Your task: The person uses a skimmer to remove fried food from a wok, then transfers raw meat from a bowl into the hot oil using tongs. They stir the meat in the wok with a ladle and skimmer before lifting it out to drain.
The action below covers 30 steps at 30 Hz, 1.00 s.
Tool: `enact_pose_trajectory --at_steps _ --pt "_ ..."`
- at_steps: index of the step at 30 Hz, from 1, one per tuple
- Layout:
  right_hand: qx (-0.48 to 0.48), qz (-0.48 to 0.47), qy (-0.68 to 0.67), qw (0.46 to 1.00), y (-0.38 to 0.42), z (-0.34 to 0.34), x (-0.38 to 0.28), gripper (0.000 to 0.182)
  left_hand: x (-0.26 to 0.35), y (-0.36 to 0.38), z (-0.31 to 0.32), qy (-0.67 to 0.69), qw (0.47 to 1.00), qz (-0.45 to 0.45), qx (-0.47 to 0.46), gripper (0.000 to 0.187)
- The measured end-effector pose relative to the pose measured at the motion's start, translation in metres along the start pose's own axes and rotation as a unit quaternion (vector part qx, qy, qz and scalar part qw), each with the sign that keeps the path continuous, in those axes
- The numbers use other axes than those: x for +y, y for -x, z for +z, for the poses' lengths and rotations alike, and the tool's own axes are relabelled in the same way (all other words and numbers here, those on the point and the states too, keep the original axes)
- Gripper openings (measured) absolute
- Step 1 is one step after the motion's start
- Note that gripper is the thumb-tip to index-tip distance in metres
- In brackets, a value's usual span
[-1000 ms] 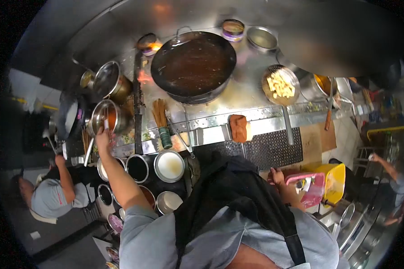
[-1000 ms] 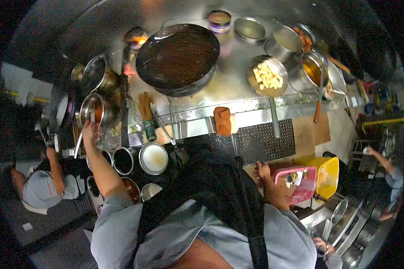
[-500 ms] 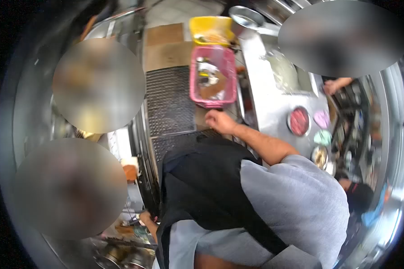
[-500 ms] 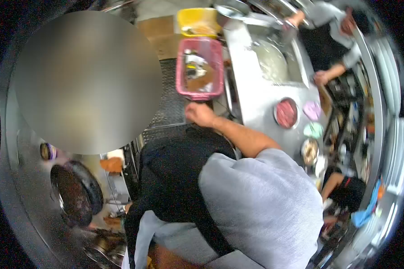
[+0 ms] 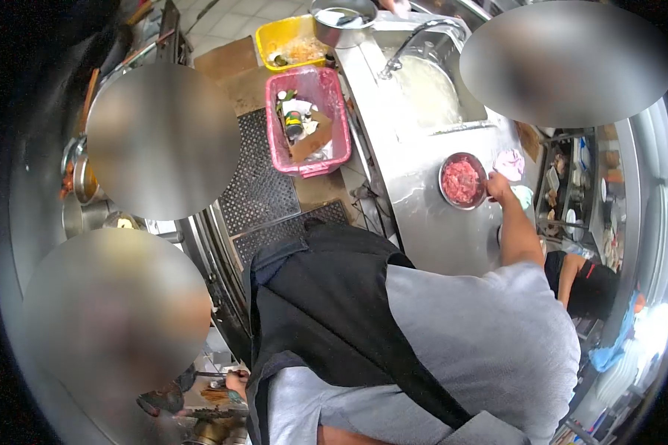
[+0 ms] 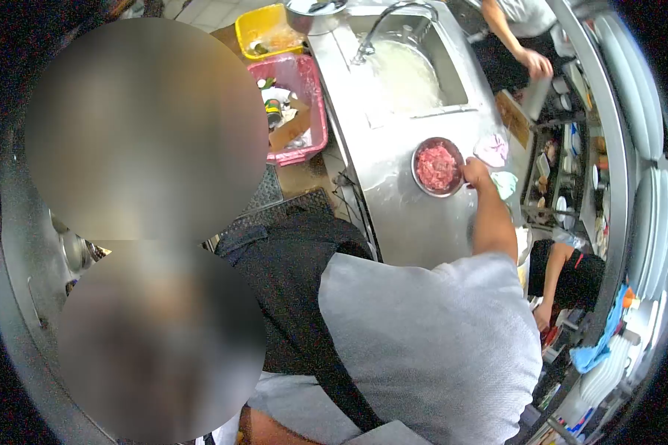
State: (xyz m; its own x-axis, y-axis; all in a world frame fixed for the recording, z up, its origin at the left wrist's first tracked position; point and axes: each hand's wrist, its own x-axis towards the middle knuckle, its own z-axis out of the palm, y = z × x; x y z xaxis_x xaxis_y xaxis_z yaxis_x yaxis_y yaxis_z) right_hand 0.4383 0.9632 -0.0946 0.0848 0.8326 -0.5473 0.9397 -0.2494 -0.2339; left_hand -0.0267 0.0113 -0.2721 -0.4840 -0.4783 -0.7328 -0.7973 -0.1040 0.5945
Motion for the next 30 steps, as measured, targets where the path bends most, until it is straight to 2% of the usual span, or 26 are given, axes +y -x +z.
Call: enact_pose_trajectory --at_steps 2,3,4,5,6,7,8,9,10,12,13,14,15,16,17,18,19,21,24,26,27,30 --pt "-0.008 -0.070 -0.051 0.996 -0.006 0.002 -0.008 0.024 0.004 0.036 0.011 -0.004 0.994 0.002 0.108 0.023" --pt "-0.013 -0.080 -0.045 0.996 0.002 0.000 -0.026 0.024 0.004 0.057 0.016 0.025 0.994 0.019 0.105 0.022" --pt "-0.059 -0.117 -0.057 0.990 0.022 -0.006 -0.055 0.022 0.009 0.095 0.030 0.034 0.993 0.016 0.114 0.022" --pt "-0.108 -0.151 -0.067 0.980 0.040 -0.010 -0.084 0.021 0.022 0.147 0.051 0.058 0.986 0.066 0.145 0.023" --pt "-0.114 -0.161 -0.060 0.979 0.050 -0.012 -0.114 0.021 0.029 0.186 0.070 0.081 0.975 0.115 0.175 0.023" --pt "-0.108 -0.220 -0.018 0.969 0.060 -0.012 -0.144 0.019 0.029 0.203 0.080 0.040 0.957 0.086 0.275 0.032" --pt "-0.104 -0.280 0.021 0.954 0.071 -0.006 -0.175 0.018 -0.001 0.185 0.060 -0.086 0.916 0.244 0.307 0.062" --pt "-0.127 -0.336 0.003 0.933 0.081 0.006 -0.207 0.018 -0.019 0.179 0.056 -0.144 0.878 0.256 0.377 0.072" --pt "-0.120 -0.351 0.012 0.929 0.105 0.017 -0.245 0.019 -0.032 0.181 0.050 -0.202 0.831 0.262 0.447 0.083" --pt "-0.123 -0.387 0.079 0.911 0.125 0.056 -0.306 0.021 0.000 0.276 0.107 -0.110 0.832 0.326 0.435 0.081" --pt "-0.110 -0.476 0.065 0.870 0.142 0.076 -0.334 0.022 0.013 0.304 0.114 -0.156 0.841 0.320 0.406 0.072" --pt "-0.099 -0.561 0.047 0.821 0.163 0.097 -0.361 0.023 0.007 0.294 0.103 -0.182 0.821 0.394 0.372 0.065" --pt "-0.149 -0.522 0.071 0.836 0.187 0.113 -0.390 0.024 0.034 0.329 0.117 -0.212 0.838 0.378 0.332 0.059" --pt "-0.151 -0.574 0.056 0.803 0.198 0.139 -0.409 0.025 0.053 0.351 0.125 -0.170 0.861 0.424 0.221 0.058" --pt "-0.163 -0.604 0.076 0.776 0.206 0.165 -0.429 0.025 0.068 0.356 0.125 -0.178 0.870 0.431 0.162 0.056" --pt "-0.171 -0.634 0.094 0.748 0.220 0.188 -0.448 0.025 0.082 0.350 0.119 -0.208 0.840 0.492 0.099 0.053" --pt "-0.181 -0.658 0.087 0.726 0.252 0.200 -0.466 0.025 0.109 0.371 0.126 -0.323 0.747 0.567 0.126 0.050" --pt "-0.195 -0.702 0.104 0.677 0.294 0.234 -0.493 0.025 0.149 0.394 0.130 -0.432 0.688 0.575 0.101 0.051" --pt "-0.213 -0.758 0.106 0.607 0.350 0.270 -0.517 0.024 0.193 0.417 0.134 -0.487 0.603 0.629 0.069 0.049" --pt "-0.216 -0.778 0.122 0.578 0.380 0.299 -0.531 0.025 0.213 0.418 0.129 -0.520 0.581 0.623 0.063 0.050" --pt "-0.211 -0.788 0.133 0.563 0.394 0.307 -0.533 0.026 0.220 0.419 0.126 -0.518 0.588 0.617 0.070 0.050" --pt "-0.208 -0.797 0.160 0.544 0.427 0.318 -0.537 0.027 0.236 0.415 0.113 -0.542 0.560 0.622 0.081 0.042"
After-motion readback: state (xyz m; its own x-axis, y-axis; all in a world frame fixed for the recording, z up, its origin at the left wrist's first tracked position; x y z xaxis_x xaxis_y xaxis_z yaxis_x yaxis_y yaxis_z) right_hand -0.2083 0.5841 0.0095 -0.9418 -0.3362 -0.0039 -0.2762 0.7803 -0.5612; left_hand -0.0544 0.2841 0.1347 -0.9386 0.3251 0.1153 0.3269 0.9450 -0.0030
